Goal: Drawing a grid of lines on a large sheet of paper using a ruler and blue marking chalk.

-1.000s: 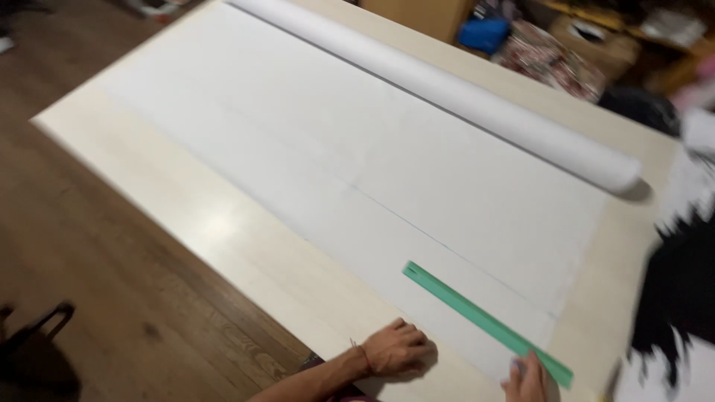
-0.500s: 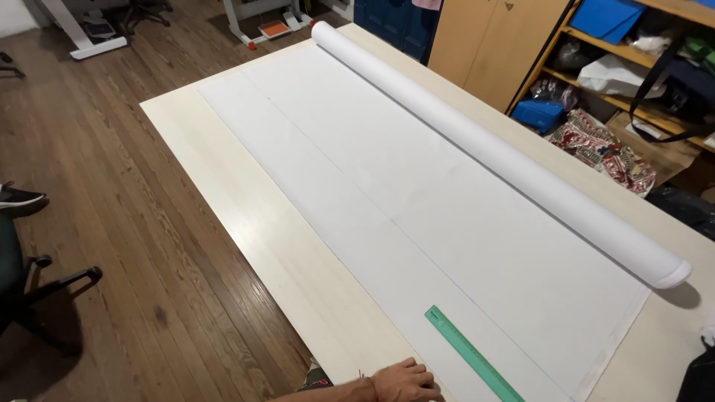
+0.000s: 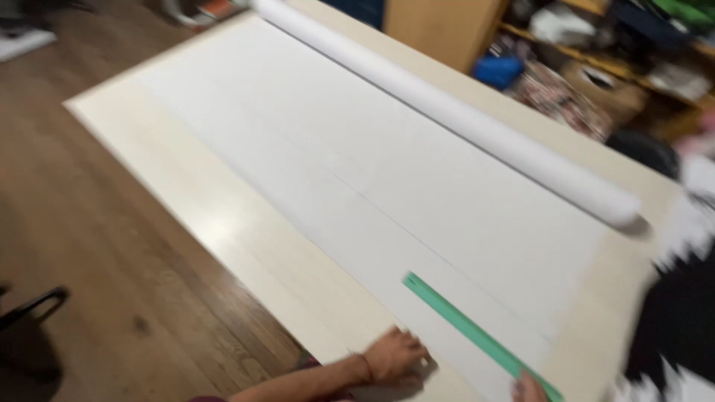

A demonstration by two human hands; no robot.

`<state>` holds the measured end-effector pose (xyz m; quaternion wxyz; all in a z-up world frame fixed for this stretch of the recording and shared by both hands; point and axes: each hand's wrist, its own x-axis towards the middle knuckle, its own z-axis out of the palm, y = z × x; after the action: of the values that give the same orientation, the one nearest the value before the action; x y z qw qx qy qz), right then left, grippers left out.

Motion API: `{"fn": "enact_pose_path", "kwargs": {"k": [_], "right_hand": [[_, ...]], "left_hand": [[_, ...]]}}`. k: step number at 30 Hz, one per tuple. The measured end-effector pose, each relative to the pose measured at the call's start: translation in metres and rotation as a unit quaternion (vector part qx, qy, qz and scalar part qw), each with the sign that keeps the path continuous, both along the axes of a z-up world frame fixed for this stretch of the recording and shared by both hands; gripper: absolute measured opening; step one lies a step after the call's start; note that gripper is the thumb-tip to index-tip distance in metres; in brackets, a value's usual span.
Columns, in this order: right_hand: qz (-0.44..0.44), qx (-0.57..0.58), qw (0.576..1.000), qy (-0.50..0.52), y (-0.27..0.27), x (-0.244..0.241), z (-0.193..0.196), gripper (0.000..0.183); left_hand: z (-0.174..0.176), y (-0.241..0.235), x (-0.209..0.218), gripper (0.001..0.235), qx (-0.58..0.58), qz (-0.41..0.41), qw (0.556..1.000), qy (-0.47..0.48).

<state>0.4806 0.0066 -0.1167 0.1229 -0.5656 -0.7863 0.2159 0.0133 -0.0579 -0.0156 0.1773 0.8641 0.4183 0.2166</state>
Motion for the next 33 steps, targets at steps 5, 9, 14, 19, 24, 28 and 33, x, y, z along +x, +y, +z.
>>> {"fn": "enact_pose_path", "kwargs": {"k": [5,9,14,19,24,28,33], "right_hand": [[-0.172,-0.120,0.974,0.087,-0.031,-0.059,0.093,0.068],[-0.114,-0.046,0.969,0.216,-0.045,-0.150,0.158,0.050],[0.008,-0.082,0.972,0.218,-0.026,-0.244,0.190,0.010],[0.012,-0.123,0.979,0.160,-0.018,-0.256,0.178,0.015],[-0.081,-0.044,0.970,0.225,-0.014,-0.178,0.183,0.017],[-0.136,-0.130,0.976,0.105,-0.042,-0.122,0.219,0.011],[-0.138,-0.205,0.969,-0.027,-0.048,-0.120,0.222,0.010]], "left_hand": [[0.028,-0.008,0.015,0.058,-0.107,-0.026,0.994,0.024],[0.089,0.007,0.024,0.078,-0.160,-0.020,0.986,0.052],[0.090,0.057,-0.052,0.084,-0.133,0.233,0.957,0.112],[0.066,0.062,-0.093,0.088,-0.117,0.199,0.950,0.209],[0.080,0.059,-0.063,0.084,-0.142,0.162,0.944,0.250],[0.077,0.026,0.007,0.088,-0.129,0.052,0.965,0.220],[0.087,0.017,0.056,0.090,-0.154,-0.064,0.959,0.229]]}}
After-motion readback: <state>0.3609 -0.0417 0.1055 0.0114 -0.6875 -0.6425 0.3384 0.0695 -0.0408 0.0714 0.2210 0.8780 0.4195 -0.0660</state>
